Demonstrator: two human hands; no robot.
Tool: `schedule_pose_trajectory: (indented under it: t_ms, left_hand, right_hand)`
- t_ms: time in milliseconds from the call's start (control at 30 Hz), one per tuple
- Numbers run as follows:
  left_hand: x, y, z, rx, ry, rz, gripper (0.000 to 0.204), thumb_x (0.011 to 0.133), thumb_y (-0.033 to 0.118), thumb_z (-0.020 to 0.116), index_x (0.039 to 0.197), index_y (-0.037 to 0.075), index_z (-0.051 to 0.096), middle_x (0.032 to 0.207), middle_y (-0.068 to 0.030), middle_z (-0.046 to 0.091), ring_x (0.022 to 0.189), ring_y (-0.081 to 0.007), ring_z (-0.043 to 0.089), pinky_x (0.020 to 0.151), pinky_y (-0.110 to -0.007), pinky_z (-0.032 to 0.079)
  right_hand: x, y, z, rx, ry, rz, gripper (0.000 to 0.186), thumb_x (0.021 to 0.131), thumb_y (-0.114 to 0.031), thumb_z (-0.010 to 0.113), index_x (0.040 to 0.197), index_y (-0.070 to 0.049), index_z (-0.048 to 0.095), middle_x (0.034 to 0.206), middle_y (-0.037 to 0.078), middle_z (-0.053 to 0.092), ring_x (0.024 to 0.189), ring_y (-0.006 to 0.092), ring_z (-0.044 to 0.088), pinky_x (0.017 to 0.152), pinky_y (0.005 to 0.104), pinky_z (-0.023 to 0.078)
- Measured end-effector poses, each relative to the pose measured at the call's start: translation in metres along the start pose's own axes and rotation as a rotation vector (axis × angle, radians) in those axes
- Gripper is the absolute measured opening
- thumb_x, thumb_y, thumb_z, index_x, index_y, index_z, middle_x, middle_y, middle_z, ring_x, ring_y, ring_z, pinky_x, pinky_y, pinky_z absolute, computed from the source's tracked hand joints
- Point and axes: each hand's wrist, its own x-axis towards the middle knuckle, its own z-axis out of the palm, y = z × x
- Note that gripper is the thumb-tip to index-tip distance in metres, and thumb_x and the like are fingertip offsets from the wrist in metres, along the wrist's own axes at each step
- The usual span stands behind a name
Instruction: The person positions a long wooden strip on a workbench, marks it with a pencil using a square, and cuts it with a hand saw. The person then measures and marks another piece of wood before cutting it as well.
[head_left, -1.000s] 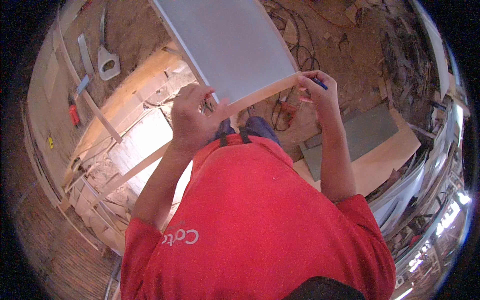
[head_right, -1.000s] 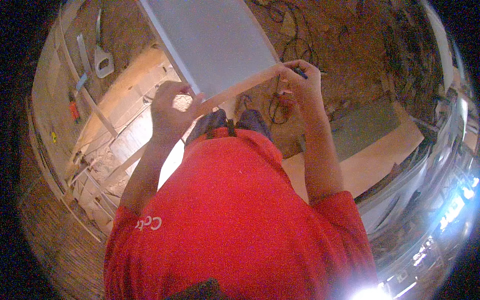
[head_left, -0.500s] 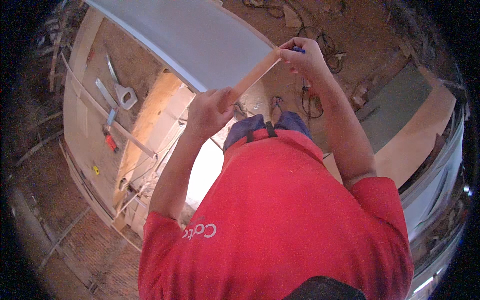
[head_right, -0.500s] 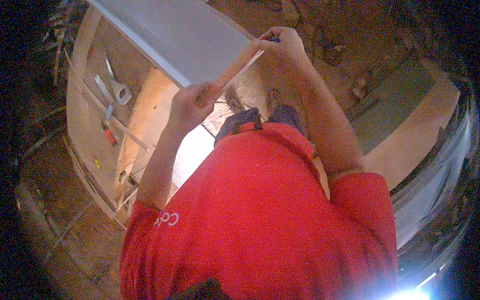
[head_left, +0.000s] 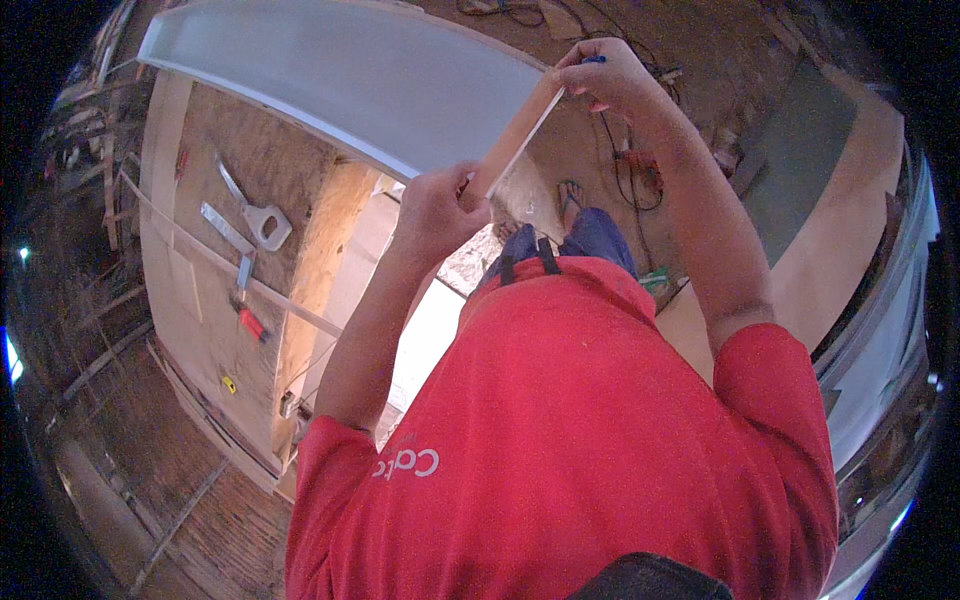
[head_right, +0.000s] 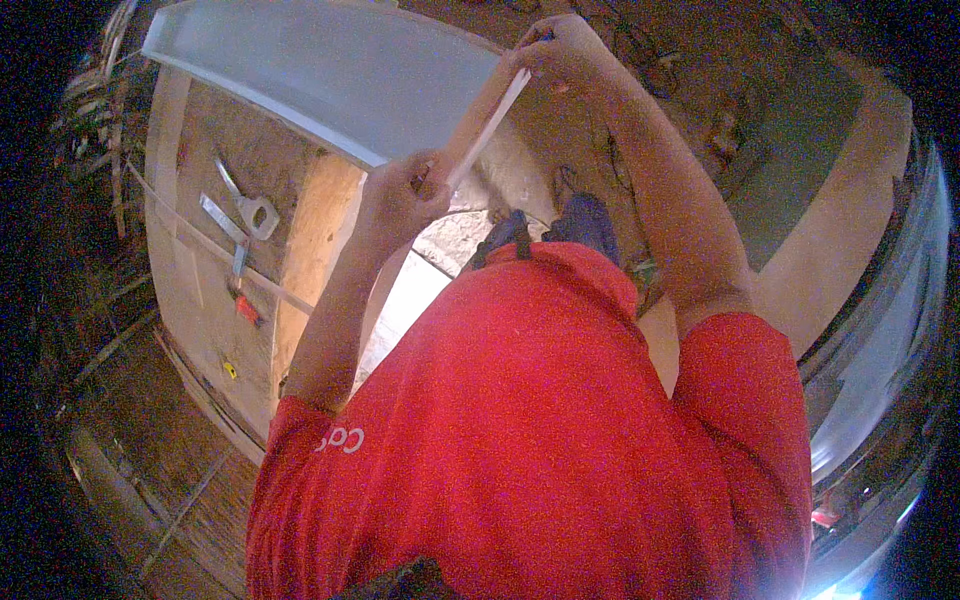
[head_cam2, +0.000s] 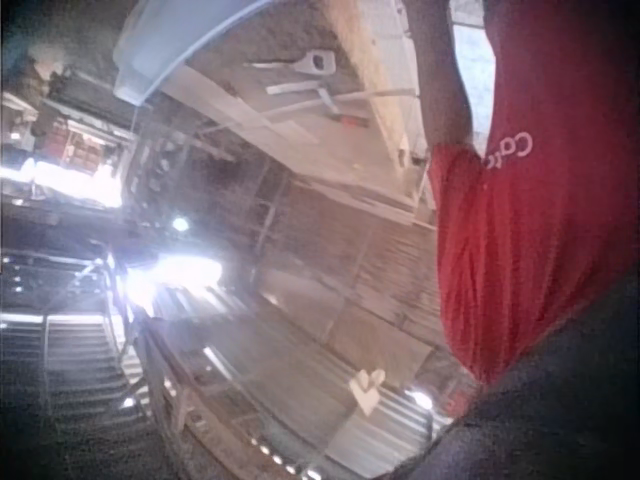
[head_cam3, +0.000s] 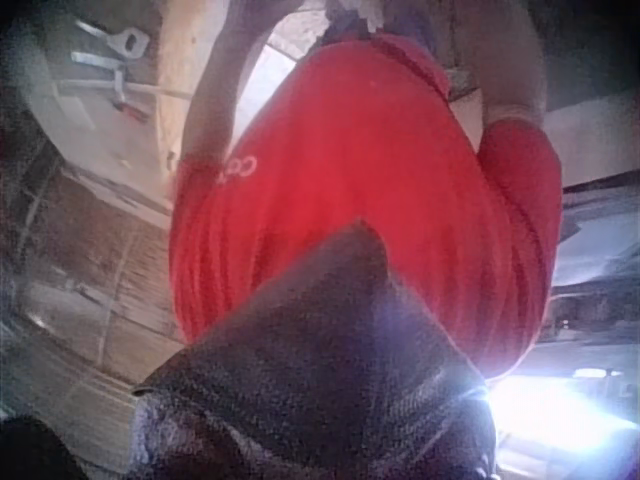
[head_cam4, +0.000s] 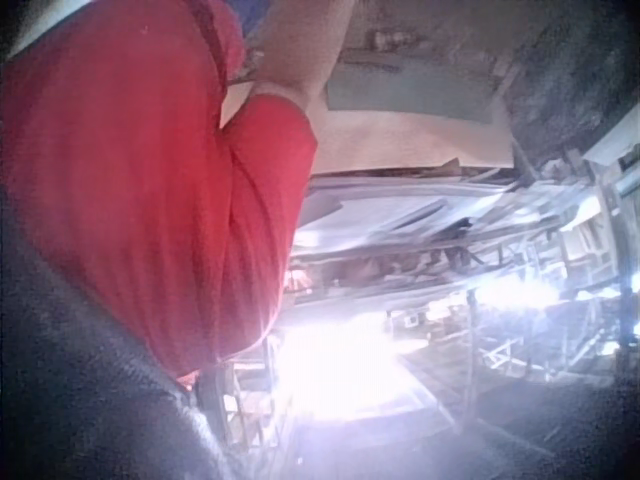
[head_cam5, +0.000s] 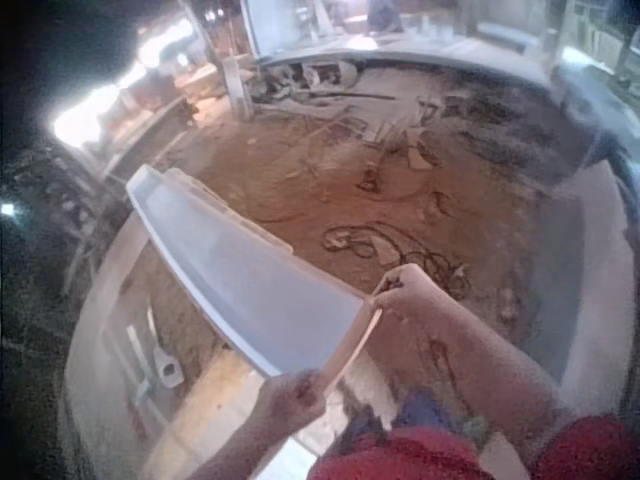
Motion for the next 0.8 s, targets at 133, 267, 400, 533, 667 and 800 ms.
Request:
schedule_pose_trajectory:
  t_ms: [133, 267, 400, 533, 667, 800]
  left_hand:
    - [0.002, -0.009, -0.001, -0.045, -0.014, 0.057, 0.043, 0.075, 0.018, 0.075, 0.115, 0.005, 0.073, 0.087, -0.0206, 0.074, 0.083, -0.0376, 0.075, 0.075, -0.045, 0.059]
    - [0.004, -0.007, -0.004, 0.018, -0.057, 0.099, 0.058, 0.077, 0.017, 0.073, 0.134, 0.012, 0.064, 0.087, -0.0206, 0.074, 0.082, -0.041, 0.073, 0.077, -0.048, 0.059]
    - [0.018, -0.022, -0.008, 0.021, -0.157, 0.3, 0.075, 0.082, 0.017, 0.069, 0.154, 0.022, 0.047, 0.093, -0.0253, 0.073, 0.089, -0.0451, 0.071, 0.082, -0.052, 0.058]
    - [0.041, -0.021, -0.015, 0.21, -0.283, 0.4, 0.076, 0.088, 0.02, 0.067, 0.159, 0.028, 0.041, 0.105, -0.0287, 0.071, 0.099, -0.0471, 0.069, 0.088, -0.055, 0.056]
    - [0.053, -0.016, -0.024, 0.261, -0.433, 0.267, 0.078, 0.087, 0.024, 0.071, 0.159, 0.034, 0.041, 0.113, -0.0249, 0.072, 0.104, -0.0459, 0.069, 0.091, -0.054, 0.055]
    - [0.056, 0.014, -0.04, 0.464, -0.472, 0.192, 0.081, 0.085, 0.028, 0.077, 0.157, 0.039, 0.042, 0.116, -0.0213, 0.073, 0.107, -0.0427, 0.07, 0.093, -0.053, 0.056]
  right_hand:
    - [-0.004, -0.001, 0.002, 0.013, 0.07, 0.056, 0.028, 0.08, -0.032, 0.081, 0.099, -0.013, 0.076, 0.087, -0.002, 0.069, 0.084, 0.0117, 0.065, 0.067, 0.0363, 0.056]
    - [-0.007, -0.004, 0.004, 0.093, 0.13, 0.094, 0.025, 0.077, -0.016, 0.074, 0.1, -0.009, 0.078, 0.078, 0.002, 0.07, 0.068, 0.0145, 0.065, 0.059, 0.0334, 0.056]
    - [-0.013, -0.02, 0.01, 0.076, 0.202, 0.098, 0.021, 0.073, -0.009, 0.074, 0.093, -0.005, 0.079, 0.072, 0.004, 0.069, 0.06, 0.0151, 0.063, 0.051, 0.0318, 0.053]
    - [-0.017, -0.032, 0.009, 0.016, 0.209, 0.216, 0.017, 0.076, -0.01, 0.073, 0.092, -0.005, 0.079, 0.074, 0.005, 0.069, 0.059, 0.0156, 0.061, 0.048, 0.0311, 0.05]
    - [-0.02, -0.025, 0.013, 0.126, 0.213, 0.182, 0.017, 0.08, -0.011, 0.073, 0.094, -0.005, 0.08, 0.074, 0.006, 0.068, 0.058, 0.0154, 0.059, 0.047, 0.0302, 0.048]
    - [-0.027, -0.018, 0.017, 0.086, 0.23, 0.118, 0.017, 0.082, -0.015, 0.078, 0.096, -0.006, 0.082, 0.072, 0.005, 0.067, 0.058, 0.0143, 0.059, 0.047, 0.0291, 0.047]
